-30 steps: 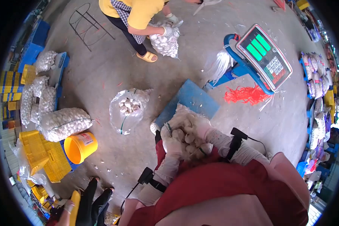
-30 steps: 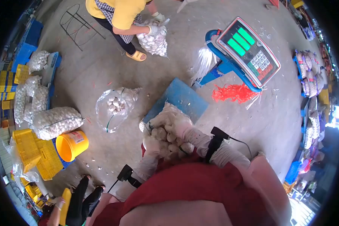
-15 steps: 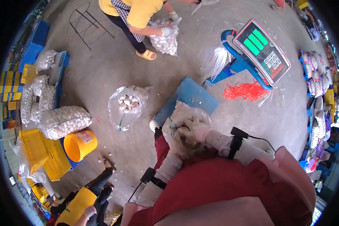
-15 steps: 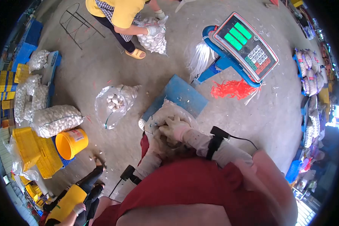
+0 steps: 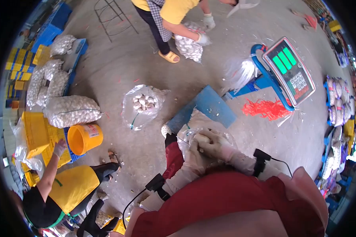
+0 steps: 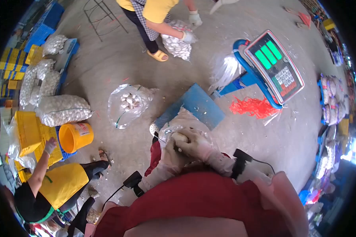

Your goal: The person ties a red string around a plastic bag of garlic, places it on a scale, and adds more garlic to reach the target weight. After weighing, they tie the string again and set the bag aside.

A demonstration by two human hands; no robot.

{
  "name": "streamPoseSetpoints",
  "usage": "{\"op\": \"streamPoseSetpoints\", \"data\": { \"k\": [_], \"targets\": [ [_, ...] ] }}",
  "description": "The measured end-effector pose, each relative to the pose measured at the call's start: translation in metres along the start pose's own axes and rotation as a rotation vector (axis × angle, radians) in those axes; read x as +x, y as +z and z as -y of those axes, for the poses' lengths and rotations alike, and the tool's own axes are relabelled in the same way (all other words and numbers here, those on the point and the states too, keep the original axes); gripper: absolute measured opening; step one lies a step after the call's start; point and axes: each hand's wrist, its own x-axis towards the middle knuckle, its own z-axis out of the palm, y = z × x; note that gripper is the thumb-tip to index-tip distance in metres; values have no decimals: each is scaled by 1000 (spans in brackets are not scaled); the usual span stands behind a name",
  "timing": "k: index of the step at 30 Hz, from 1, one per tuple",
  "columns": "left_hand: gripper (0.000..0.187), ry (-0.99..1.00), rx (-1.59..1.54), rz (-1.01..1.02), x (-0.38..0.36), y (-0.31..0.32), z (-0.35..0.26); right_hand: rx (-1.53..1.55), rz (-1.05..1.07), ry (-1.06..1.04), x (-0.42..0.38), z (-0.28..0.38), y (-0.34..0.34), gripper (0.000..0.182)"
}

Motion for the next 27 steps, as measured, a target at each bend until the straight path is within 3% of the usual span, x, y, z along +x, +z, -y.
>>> {"op": "streamPoseSetpoints", "data": {
  "k": [1, 2, 3, 4, 5, 6, 8, 9, 10, 11, 12, 13, 14, 15, 16, 18, 19, 20, 21, 23, 25, 27],
  "targets": [
    [72, -32, -135, -48, -3, -3, -21, 99, 3, 66, 5, 9, -7, 32],
    [46, -63, -294, -90, -4, -8, -30, 250, -58, 161, 18, 44, -37, 32],
    [35, -93, -440, -110, 0, -20, -44, 400, -119, 254, 31, 64, -58, 33],
    [28, -120, -590, -135, 4, -32, -58, 302, -105, 50, 44, 67, -64, 35],
    [30, -146, -737, -164, 8, -43, -72, 303, -114, 31, 61, 76, -69, 35],
    [33, -75, -681, -216, 14, -60, -79, 272, -129, -46, 83, 92, -71, 39],
    [30, -25, -770, -198, 28, -108, -78, 414, -47, -33, 131, 102, -48, 42],
    [25, -44, -916, -127, 41, -140, -57, 646, 93, 59, 160, 98, -24, 41],
    [27, -112, -845, -160, 54, -166, -37, 860, 214, 183, 189, 94, 0, 41],
    [41, -183, -776, -189, 67, -192, -17, 1129, 378, 307, 219, 94, 17, 42],
    [59, -254, -709, -212, 80, -217, 2, 1125, 371, 359, 245, 86, 44, 42],
    [61, -297, -709, -199, 100, -241, 30, 1125, 363, 415, 270, 78, 70, 41],
    [63, -340, -709, -184, 121, -265, 57, 1196, 486, 529, 297, 73, 80, 37],
    [66, -479, -925, -337, 138, -279, 72, 1261, 619, 653, 320, 68, 91, 33],
    [70, -620, -1140, -495, 152, -292, 85, 1227, 522, 745, 341, 54, 114, 31],
    [69, -653, -1248, -452, 169, -322, 113, 1185, 517, 826, 358, 51, 101, 32],
    [68, -687, -1367, -405, 170, -326, 119, 1153, 530, 742, 365, 34, 112, 33],
    [71, -694, -1277, -563, 169, -322, 125, 1120, 538, 660, 371, 19, 122, 34],
    [68, -549, -1236, -498, 154, -317, 131, 1117, 522, 686, 370, 0, 154, 34],
    [57, -242, -1130, -256, 120, -301, 145, 996, 376, 481, 326, 9, 106, 35],
    [46, -355, -1137, -261, 103, -270, 122, 812, 234, 251, 253, 24, 44, 36],
    [44, -448, -1105, -312, 72, -235, 90, 738, 182, 165, 170, 30, -3, 37]
  ]
}}
